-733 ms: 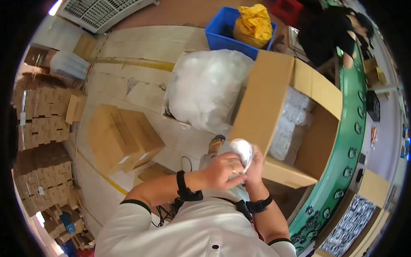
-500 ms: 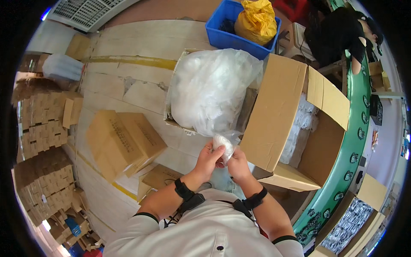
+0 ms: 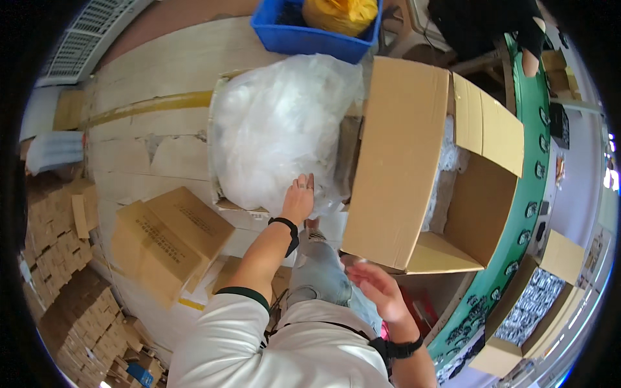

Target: The person assembles small electronic components on a green workbench. They pick up white plastic casings and black internal parts, fit them together, and place the assembled units on the table. The person also handles clear plastic bags and white foam packing material, placing them into a cardboard box.

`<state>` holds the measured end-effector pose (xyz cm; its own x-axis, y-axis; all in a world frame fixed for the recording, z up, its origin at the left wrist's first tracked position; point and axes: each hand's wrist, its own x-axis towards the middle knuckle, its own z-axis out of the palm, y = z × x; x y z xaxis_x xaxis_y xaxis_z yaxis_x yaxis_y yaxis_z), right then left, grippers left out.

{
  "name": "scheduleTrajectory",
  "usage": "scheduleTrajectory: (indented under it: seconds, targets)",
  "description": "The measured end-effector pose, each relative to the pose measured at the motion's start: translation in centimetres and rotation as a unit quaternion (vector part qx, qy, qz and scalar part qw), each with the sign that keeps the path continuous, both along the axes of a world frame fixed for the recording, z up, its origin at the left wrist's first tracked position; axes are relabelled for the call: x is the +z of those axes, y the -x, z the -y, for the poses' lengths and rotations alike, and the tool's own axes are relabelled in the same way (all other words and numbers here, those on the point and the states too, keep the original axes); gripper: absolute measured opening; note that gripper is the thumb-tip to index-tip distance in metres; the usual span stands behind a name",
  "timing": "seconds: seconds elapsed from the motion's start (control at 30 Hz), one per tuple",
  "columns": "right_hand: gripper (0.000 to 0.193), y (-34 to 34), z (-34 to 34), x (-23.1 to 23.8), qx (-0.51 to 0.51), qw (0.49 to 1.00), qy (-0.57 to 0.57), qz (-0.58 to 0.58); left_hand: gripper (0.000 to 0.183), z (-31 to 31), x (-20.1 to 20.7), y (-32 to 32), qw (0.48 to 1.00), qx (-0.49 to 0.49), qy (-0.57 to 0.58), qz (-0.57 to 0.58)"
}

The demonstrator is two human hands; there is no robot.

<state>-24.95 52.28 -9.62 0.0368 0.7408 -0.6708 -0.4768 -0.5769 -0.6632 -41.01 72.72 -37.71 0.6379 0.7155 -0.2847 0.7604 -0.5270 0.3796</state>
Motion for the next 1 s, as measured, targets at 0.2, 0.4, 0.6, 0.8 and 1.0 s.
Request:
scheduleTrajectory:
  seconds: [0.2, 0.4, 0.6, 0.8, 1.0]
  targets:
    - [0.042, -0.9, 9.4, 1.8, -0.192, 0.971, 0.141, 0.034, 0.041, 3.5, -0.5, 0.2, 0.988, -0.135, 0.053, -0.048]
    - [0.041, 0.4, 16.7, 1.3, -0.254, 0.946, 0.191, 0.068, 0.024, 1.0, -3.3, 0.4, 0.961, -0.195, -0.016, -0.198]
    - [0.040, 1.2, 22.1, 1.6, -0.219, 0.946, 0.231, 0.060, 0.019, 0.4, 0.3, -3.1, 0.977, 0.012, 0.112, -0.182]
    - [0.034, 1.3, 29.4, -1.8, -0.269, 0.922, 0.261, 0.096, 0.027, 3.7, 5.1, -0.4, 0.991, 0.068, 0.026, -0.112]
    - [0.043, -2.7, 35.9, -4.5, -0.142, 0.928, 0.276, 0.205, 0.038, 6.5, 1.9, 5.2, 0.988, 0.152, -0.004, 0.016]
